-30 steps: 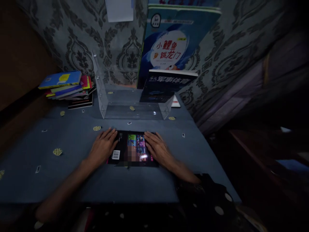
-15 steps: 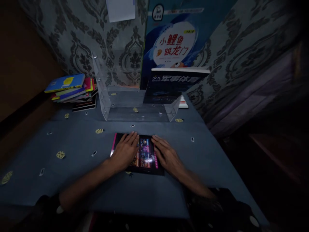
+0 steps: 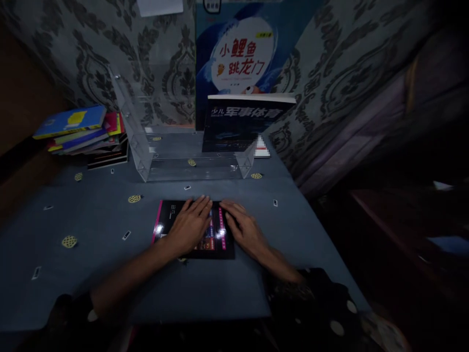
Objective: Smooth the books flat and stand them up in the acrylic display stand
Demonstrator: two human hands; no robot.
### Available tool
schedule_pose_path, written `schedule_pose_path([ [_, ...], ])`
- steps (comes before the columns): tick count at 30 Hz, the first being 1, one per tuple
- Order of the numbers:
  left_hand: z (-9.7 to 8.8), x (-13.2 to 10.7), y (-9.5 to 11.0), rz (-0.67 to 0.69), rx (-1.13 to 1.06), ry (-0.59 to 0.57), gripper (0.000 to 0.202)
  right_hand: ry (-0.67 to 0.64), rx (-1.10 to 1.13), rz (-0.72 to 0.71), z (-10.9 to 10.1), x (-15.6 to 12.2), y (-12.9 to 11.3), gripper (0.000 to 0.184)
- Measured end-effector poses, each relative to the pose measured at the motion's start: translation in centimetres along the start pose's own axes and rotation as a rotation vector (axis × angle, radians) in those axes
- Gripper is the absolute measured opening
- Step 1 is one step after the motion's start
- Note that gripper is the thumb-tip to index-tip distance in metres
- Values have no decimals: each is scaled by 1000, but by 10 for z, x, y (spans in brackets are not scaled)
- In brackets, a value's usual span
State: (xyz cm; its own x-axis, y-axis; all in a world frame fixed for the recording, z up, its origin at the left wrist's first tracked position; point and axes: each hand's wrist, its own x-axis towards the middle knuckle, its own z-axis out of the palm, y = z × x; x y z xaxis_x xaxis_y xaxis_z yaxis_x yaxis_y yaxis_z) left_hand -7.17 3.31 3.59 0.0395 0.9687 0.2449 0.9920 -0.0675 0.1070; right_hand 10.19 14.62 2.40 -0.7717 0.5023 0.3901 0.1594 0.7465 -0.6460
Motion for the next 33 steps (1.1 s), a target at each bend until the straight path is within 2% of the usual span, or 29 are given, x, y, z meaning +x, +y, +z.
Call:
schedule_pose_path([
  [5, -2, 0, 0, -5, -1, -4, 45, 59, 34, 73, -5, 1, -2, 37],
  [17, -3, 15, 0, 98, -101, -80, 47, 151, 222, 227, -5, 2, 3, 38],
  [27, -2, 16, -9, 117, -100, -96, 48, 140, 400, 229, 2, 3, 6, 40],
  [33, -5, 20, -7, 113, -47, -133, 48, 118, 475, 223, 1, 3, 9, 41],
])
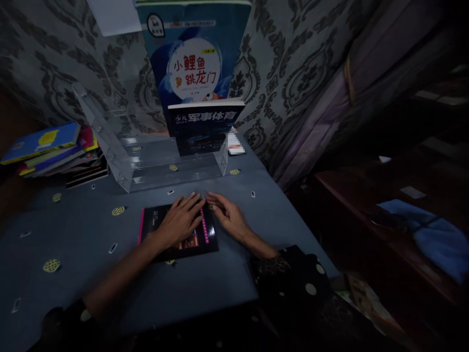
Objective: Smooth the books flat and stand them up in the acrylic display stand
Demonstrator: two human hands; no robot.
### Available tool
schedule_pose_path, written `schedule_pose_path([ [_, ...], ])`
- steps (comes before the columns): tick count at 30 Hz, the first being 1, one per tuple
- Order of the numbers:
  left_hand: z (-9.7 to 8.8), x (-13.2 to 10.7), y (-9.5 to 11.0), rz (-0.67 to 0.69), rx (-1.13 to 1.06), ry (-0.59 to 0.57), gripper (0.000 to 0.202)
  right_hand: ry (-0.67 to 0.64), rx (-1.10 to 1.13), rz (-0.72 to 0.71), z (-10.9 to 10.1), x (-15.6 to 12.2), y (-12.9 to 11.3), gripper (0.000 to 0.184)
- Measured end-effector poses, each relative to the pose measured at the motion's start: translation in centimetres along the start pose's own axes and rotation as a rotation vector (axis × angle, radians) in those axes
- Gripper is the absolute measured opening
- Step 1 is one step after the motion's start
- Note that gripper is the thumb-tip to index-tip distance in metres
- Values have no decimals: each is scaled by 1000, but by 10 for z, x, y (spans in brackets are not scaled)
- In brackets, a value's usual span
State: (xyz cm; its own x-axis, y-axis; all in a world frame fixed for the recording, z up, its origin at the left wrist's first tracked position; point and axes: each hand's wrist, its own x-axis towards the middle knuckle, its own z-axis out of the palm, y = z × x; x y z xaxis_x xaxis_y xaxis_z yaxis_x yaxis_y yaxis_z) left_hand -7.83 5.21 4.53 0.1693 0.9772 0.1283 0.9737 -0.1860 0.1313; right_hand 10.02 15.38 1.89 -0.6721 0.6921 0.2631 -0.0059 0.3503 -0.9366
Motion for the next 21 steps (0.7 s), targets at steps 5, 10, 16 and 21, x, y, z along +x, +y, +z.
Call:
schedule_pose_path([
  [5, -3, 6, 3, -23, -7, -22, 47, 38, -18, 7, 2, 5, 4, 40],
  [10, -1, 8, 4, -24, -11, 2, 45, 71, -87, 20, 1, 7, -2, 38],
  [16, 1, 6, 3, 58, -44, 39, 43, 83, -196, -1, -2, 6, -13, 37],
  [21, -1, 6, 2, 79, -70, 20, 42, 11, -282, -52, 0, 5, -8, 41],
])
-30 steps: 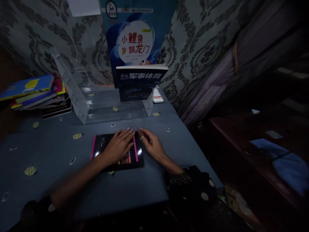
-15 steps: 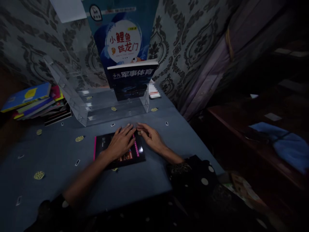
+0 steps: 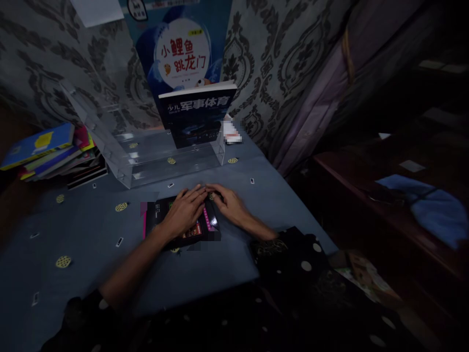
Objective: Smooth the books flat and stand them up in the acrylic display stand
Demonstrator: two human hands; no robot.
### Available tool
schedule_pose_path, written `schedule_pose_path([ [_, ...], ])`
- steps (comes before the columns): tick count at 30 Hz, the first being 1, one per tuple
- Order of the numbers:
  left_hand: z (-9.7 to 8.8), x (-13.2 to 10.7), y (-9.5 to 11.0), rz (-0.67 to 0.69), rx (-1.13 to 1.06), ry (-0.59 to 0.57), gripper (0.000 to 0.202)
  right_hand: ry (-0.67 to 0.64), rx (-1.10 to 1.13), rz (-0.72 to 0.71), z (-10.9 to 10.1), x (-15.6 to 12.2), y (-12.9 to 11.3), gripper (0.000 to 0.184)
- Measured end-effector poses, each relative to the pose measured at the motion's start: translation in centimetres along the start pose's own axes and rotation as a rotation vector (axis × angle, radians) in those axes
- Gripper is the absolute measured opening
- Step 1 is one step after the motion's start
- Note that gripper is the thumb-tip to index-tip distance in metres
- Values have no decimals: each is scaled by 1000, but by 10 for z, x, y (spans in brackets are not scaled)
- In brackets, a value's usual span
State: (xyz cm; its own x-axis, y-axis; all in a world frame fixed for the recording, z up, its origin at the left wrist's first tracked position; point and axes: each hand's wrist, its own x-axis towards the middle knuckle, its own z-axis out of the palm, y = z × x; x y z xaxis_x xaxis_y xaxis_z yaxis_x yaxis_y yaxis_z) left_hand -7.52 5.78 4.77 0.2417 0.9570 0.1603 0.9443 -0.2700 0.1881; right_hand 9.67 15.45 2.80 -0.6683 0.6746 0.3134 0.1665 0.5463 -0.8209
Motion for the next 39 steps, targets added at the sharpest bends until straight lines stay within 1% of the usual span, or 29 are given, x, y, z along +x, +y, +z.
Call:
schedule_pose_path([
  [4, 0, 0, 0, -12, -12, 4, 42, -15, -34, -44, 1, 0, 3, 42],
  [14, 1, -1, 3, 8, 38, 68, 39, -3, -119, -104, 3, 0, 6, 40],
  [18, 4, -1, 3, 26, 35, 100, 38, 0, -156, -123, 4, -2, 11, 39],
  [23, 5, -3, 4, 75, 32, 163, 35, 0, -189, -170, 5, -5, 11, 43],
  [28, 5, -2, 7, 89, 30, 181, 34, 14, -218, -205, 5, -3, 14, 41],
  [33, 7, -1, 8, 85, 37, 206, 35, 4, -209, -242, 4, -1, 11, 42],
  [39, 7, -1, 7, 126, 19, 214, 34, -3, -222, -237, 4, -1, 9, 46],
])
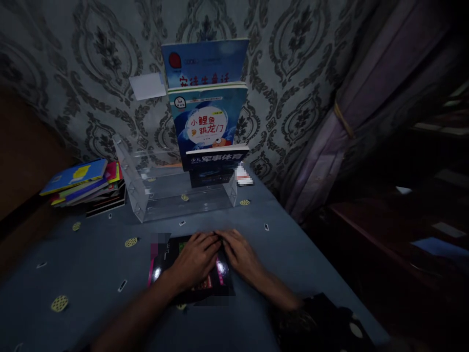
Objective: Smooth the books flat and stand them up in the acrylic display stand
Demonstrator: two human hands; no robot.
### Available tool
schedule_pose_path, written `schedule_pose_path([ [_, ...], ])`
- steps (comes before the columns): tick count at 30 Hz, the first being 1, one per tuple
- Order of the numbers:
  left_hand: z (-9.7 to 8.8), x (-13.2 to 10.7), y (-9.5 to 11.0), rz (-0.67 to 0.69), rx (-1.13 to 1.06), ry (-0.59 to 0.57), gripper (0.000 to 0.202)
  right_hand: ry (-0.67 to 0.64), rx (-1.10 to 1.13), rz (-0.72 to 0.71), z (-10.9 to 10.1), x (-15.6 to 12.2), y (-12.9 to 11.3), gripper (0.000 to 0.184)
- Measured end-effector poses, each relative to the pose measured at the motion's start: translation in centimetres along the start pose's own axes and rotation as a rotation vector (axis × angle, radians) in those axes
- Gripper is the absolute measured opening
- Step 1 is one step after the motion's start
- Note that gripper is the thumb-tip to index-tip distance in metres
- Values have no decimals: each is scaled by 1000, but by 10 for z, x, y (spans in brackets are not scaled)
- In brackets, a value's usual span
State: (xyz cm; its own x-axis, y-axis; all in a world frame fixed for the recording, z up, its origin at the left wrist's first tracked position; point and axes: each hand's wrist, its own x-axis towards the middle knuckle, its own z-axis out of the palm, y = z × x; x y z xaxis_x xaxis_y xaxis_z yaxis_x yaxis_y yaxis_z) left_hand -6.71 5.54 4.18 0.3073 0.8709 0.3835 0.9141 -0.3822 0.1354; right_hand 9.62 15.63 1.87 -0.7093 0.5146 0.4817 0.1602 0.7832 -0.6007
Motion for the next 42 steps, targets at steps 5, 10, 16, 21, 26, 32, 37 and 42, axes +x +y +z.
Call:
schedule_pose_path([
  [5, -1, 0, 2, 0, 26, -6, 33, 18, -9, -18, 0, -2, 2, 48],
  [10, -4, -5, 8, -44, -53, -30, 35, 23, -6, -19, -4, -7, 2, 46],
  [16, 0, -10, 14, -67, -65, 9, 37, -32, -77, -80, -4, -7, 5, 53],
  [21, 1, -12, 17, -61, -17, 14, 35, -49, -84, -76, -8, -11, -6, 54],
  [26, -4, -22, 24, -8, -70, -52, 36, 8, -85, -147, -9, -30, -14, 52],
  [32, -9, -25, 28, -14, -33, -112, 37, -77, -61, -75, -12, -33, -22, 53],
  [37, -12, -30, 31, 28, -14, -92, 33, -128, 16, 29, -19, -43, -36, 48],
  [42, -16, -31, 33, 59, -24, -45, 29, -122, 46, 29, -20, -53, -41, 53],
])
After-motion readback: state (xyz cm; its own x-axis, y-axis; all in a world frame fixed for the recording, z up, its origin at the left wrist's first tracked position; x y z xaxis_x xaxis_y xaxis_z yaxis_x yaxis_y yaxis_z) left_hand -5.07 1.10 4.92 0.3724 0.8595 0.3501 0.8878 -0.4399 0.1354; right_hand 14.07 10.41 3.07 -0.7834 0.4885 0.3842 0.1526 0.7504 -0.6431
